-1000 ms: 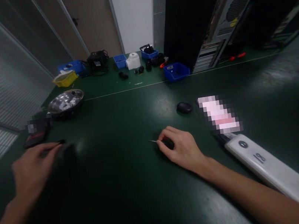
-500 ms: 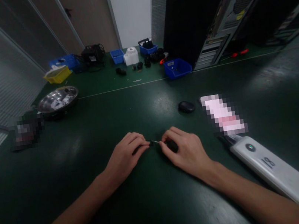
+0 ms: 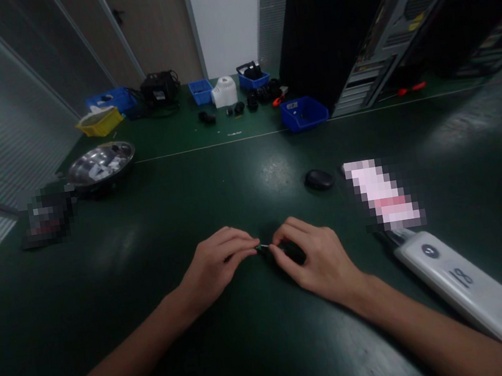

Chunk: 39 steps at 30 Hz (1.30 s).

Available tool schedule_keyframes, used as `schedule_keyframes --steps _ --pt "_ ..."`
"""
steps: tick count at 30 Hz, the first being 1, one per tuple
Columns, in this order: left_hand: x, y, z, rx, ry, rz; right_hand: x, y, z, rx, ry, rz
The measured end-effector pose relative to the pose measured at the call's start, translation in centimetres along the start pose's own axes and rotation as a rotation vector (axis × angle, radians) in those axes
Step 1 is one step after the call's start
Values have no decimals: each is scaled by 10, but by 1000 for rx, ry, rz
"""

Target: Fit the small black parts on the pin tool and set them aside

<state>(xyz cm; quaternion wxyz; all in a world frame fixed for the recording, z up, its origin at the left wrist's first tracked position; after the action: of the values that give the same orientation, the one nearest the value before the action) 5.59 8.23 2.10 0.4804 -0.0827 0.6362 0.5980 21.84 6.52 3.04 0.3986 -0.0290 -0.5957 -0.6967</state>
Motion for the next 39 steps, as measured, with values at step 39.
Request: schedule_keyframes --steps 39 --pt "-10 16 -4 -155 -56 -153 13 17 -2 -131 128 103"
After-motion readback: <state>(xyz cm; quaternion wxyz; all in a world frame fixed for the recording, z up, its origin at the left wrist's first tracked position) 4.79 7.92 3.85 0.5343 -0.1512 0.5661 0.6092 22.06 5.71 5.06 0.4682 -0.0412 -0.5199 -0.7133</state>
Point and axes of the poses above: each hand's wrist, its own z-axis towards the middle knuckle, its own y-axis out of the back of the hand, x = y × z, the point moved 8 cm from there along z, towards the middle knuckle, and after that the axes turned 7 degrees about y, right-handed, at the moved point
